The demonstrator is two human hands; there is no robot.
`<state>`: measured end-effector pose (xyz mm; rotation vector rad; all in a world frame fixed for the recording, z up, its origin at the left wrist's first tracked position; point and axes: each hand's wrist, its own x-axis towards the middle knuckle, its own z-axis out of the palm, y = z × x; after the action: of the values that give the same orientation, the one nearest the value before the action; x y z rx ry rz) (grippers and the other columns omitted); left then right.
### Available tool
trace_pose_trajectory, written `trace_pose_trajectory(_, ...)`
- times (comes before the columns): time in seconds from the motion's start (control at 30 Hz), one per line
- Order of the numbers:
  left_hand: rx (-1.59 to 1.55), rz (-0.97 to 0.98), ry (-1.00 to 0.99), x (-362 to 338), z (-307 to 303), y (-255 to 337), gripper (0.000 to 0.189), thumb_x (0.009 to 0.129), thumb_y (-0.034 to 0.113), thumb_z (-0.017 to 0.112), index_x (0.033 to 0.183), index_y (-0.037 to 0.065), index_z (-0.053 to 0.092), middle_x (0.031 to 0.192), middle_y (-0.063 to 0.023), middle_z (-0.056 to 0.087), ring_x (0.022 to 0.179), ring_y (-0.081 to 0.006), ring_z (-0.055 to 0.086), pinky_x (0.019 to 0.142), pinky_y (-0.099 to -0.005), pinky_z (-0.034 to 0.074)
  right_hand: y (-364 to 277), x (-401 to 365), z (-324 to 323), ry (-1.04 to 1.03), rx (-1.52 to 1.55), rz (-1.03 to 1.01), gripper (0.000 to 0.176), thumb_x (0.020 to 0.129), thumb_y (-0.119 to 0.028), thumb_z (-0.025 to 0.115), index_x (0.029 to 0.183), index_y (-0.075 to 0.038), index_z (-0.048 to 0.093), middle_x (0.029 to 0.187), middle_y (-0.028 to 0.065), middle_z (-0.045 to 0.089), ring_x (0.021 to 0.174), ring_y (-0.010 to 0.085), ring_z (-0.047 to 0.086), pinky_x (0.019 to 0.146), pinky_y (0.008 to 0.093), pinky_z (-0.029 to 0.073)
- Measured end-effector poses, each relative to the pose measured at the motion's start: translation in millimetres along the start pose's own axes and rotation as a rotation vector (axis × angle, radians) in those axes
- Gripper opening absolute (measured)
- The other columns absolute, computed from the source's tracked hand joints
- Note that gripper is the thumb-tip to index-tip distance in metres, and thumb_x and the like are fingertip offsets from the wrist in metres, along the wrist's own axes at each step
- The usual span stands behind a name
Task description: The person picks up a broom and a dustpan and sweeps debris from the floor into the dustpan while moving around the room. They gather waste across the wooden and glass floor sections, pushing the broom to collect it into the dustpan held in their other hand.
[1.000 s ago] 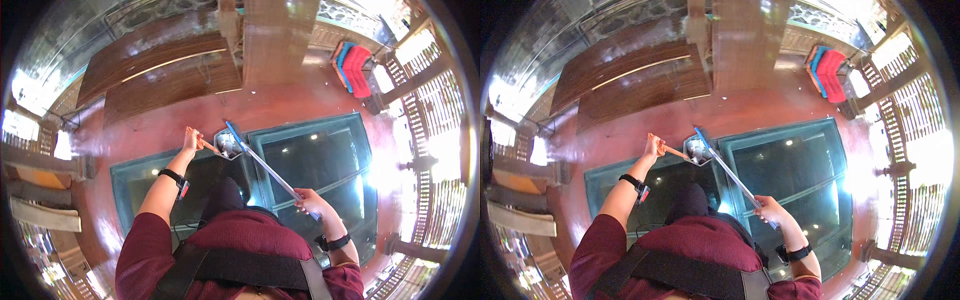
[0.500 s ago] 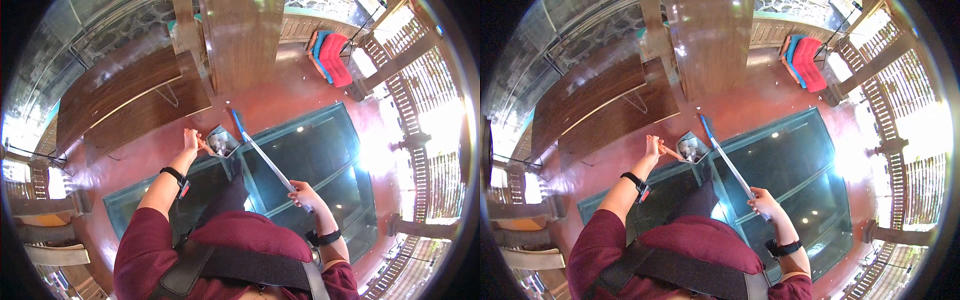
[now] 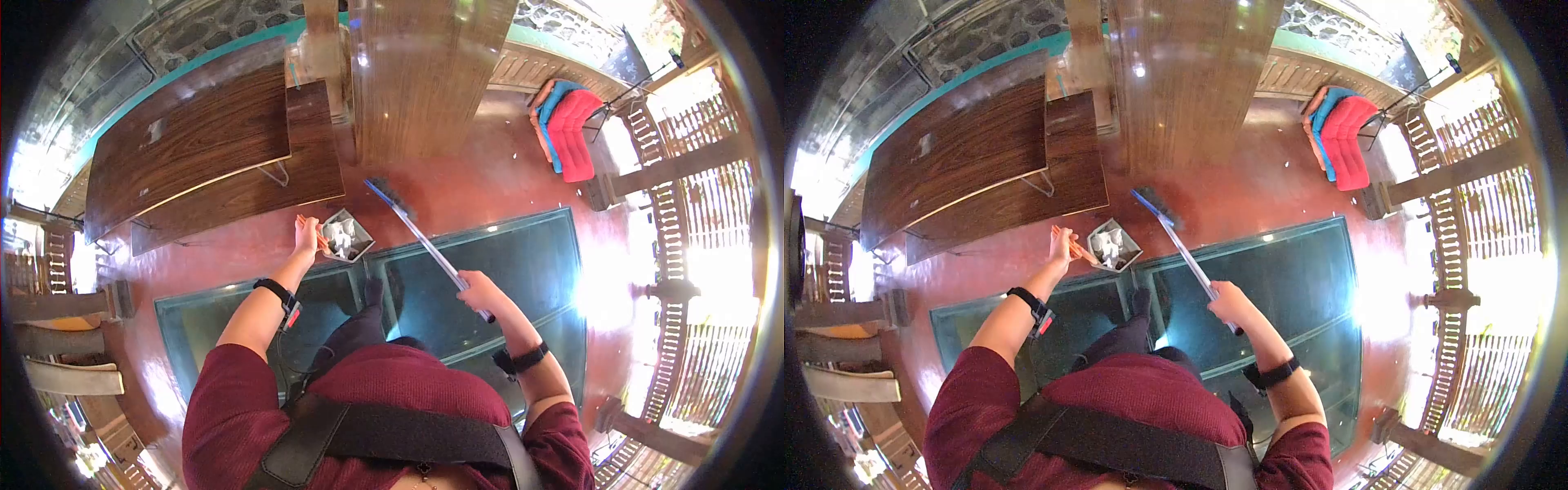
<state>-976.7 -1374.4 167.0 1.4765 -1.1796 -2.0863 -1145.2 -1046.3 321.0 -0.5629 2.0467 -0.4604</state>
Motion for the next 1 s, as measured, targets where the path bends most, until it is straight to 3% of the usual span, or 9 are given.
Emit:
trace_pose_trajectory(0.13, 0.007, -0.006, -0.018, 9, 0, 1, 0.025, 0.075, 0.026, 0.045, 0.093, 0.013, 0.033, 0.078, -0.0064, 0.046, 0.047, -0.0193, 0.049, 0.039, -0.0327, 0.042, -19, 52, -8, 0.017, -0.183, 0.012, 0.025, 0.062, -0.002, 0.046, 0.085, 0.006, 0.05, 0.064, 0.023, 0.056, 0.055, 0.0313, 0.058, 0.047, 0.0391, 0.045)
trace_pose_trajectory(0.23, 0.085, -0.014, -0.004, 7, -2, 6, 0.024, 0.076, 0.026, 0.043, 0.093, 0.012, 0.033, 0.076, -0.0057, 0.046, 0.048, -0.0194, 0.05, 0.04, -0.0327, 0.043, -28, 89, -8, -0.039, -0.255, -0.025, 0.024, 0.061, -0.001, 0.044, 0.082, 0.009, 0.052, 0.064, 0.0231, 0.056, 0.057, 0.0313, 0.059, 0.049, 0.0394, 0.046)
trace_pose_trajectory(0.37, 0.128, -0.066, 0.036, 10, -10, 12, 0.025, 0.078, 0.027, 0.042, 0.095, 0.012, 0.033, 0.079, -0.0062, 0.045, 0.05, -0.0223, 0.052, 0.041, -0.0355, 0.046, -7, 130, -1, -0.042, -0.593, -0.134, 0.02, 0.06, 0.0, 0.045, 0.075, 0.01, 0.054, 0.06, 0.0224, 0.056, 0.056, 0.032, 0.059, 0.051, 0.0405, 0.047)
trace_pose_trajectory(0.47, 0.155, -0.058, 0.045, 8, -13, 12, 0.026, 0.079, 0.029, 0.042, 0.097, 0.013, 0.031, 0.081, -0.0071, 0.045, 0.049, -0.0226, 0.052, 0.042, -0.0348, 0.046, -6, 107, -20, -0.188, -0.558, -0.06, 0.015, 0.061, -0.002, 0.049, 0.074, 0.004, 0.053, 0.055, 0.0174, 0.055, 0.049, 0.0268, 0.057, 0.044, 0.0367, 0.044)
trace_pose_trajectory(0.57, 0.169, -0.034, 0.066, 24, -11, 4, 0.027, 0.08, 0.03, 0.041, 0.097, 0.013, 0.03, 0.081, -0.0077, 0.045, 0.048, -0.0212, 0.051, 0.042, -0.0337, 0.045, 8, 75, -50, -0.341, -0.292, -0.003, 0.019, 0.065, -0.003, 0.054, 0.084, 0.001, 0.056, 0.05, 0.0092, 0.051, 0.044, 0.0162, 0.051, 0.04, 0.0302, 0.04)
trace_pose_trajectory(0.67, 0.151, -0.064, 0.089, 23, 1, 11, 0.027, 0.081, 0.03, 0.041, 0.097, 0.012, 0.03, 0.081, -0.0087, 0.046, 0.047, -0.02, 0.05, 0.041, -0.0327, 0.044, 20, 38, -79, -0.364, -0.096, 0.071, 0.032, 0.069, -0.003, 0.057, 0.101, -0.001, 0.054, 0.053, 0.0031, 0.048, 0.044, 0.0083, 0.045, 0.038, 0.0241, 0.036)
trace_pose_trajectory(0.77, 0.133, -0.08, 0.093, 21, 6, 19, 0.026, 0.081, 0.029, 0.04, 0.096, 0.011, 0.03, 0.078, -0.0097, 0.046, 0.045, -0.019, 0.048, 0.04, -0.032, 0.043, 17, 3, -96, -0.306, 0.059, 0.099, 0.019, 0.072, -0.003, 0.054, 0.09, 0.001, 0.053, 0.052, 0.0017, 0.047, 0.042, 0.0093, 0.045, 0.038, 0.0238, 0.037)
trace_pose_trajectory(0.87, 0.114, -0.058, 0.12, 22, 11, 19, 0.025, 0.081, 0.028, 0.04, 0.096, 0.01, 0.031, 0.073, -0.0097, 0.046, 0.043, -0.0186, 0.046, 0.039, -0.0321, 0.041, 26, -6, -103, -0.245, 0.114, 0.118, 0.015, 0.073, -0.003, 0.054, 0.087, 0.001, 0.051, 0.052, 0.0013, 0.047, 0.042, 0.0091, 0.045, 0.038, 0.0237, 0.037)
trace_pose_trajectory(1.0, 0.158, -0.096, 0.11, 34, 7, 15, 0.032, 0.078, 0.029, 0.043, 0.1, 0.009, 0.032, 0.079, -0.0101, 0.049, 0.042, -0.0183, 0.048, 0.037, -0.0318, 0.04, 21, 0, -97, -0.227, 0.091, 0.051, 0.017, 0.069, -0.003, 0.054, 0.085, 0.002, 0.05, 0.051, 0.0031, 0.046, 0.041, 0.0105, 0.044, 0.038, 0.0246, 0.036)
